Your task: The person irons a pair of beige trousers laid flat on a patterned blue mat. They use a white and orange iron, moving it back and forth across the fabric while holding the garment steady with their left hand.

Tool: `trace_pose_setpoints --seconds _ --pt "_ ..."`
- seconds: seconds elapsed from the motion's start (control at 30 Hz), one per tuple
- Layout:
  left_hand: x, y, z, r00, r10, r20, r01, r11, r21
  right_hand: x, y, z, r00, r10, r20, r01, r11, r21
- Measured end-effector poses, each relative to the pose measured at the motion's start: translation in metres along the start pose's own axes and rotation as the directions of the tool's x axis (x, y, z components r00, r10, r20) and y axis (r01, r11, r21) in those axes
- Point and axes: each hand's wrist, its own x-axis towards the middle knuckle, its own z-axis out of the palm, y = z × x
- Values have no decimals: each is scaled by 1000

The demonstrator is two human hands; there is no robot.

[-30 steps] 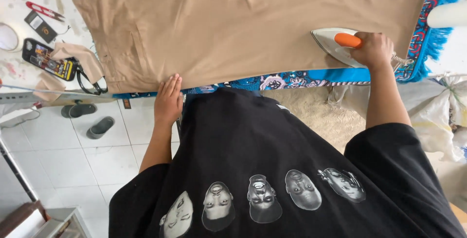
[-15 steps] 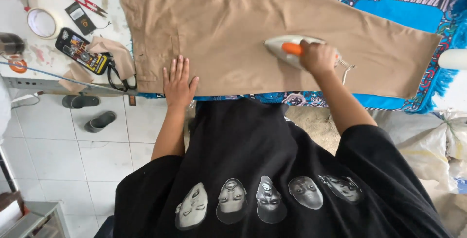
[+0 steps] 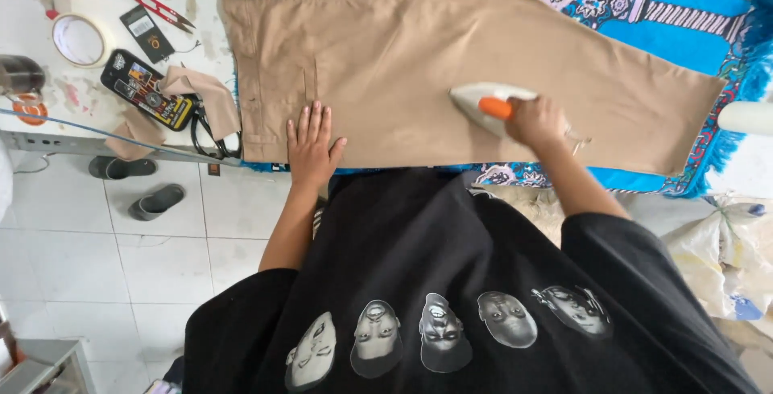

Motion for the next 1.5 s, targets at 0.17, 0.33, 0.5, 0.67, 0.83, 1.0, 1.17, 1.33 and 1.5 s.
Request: trace_pose_setpoints --seconds 0.17,0.33,0.5,0.67,0.83,1.0,1.17,1.33,1.5 --pt "-1 0 -3 989 -52 135 61 996 -64 -31 0 69 916 -109 -385 80 993 -91" --pt "2 -4 0 983 -53 177 69 994 -88 65 19 10 974 223 -45 -219 973 77" --pt "8 7 -26 957 -67 283 64 998 16 165 35 -28 955 292 -43 -285 950 130" --pt "15 6 -30 946 -79 314 73 997 29 141 13 -57 962 237 132 -259 949 178" --pt "7 7 -27 954 -69 293 63 998 30 -7 -47 -23 911 -17 411 9 1000 21" --pt "8 5 -27 959 -61 277 55 998 26 -56 -43 44 989 -144 -36 146 988 40" --pt "11 7 -31 937 -91 337 88 996 25 35 -19 15 982 -60 -177 61 998 -2" --pt "7 7 -29 972 -38 232 40 999 -1 164 25 -19 956 290 -41 -283 951 125" --pt "6 6 -26 962 -56 268 52 998 23 157 21 -26 997 74 38 -80 978 195"
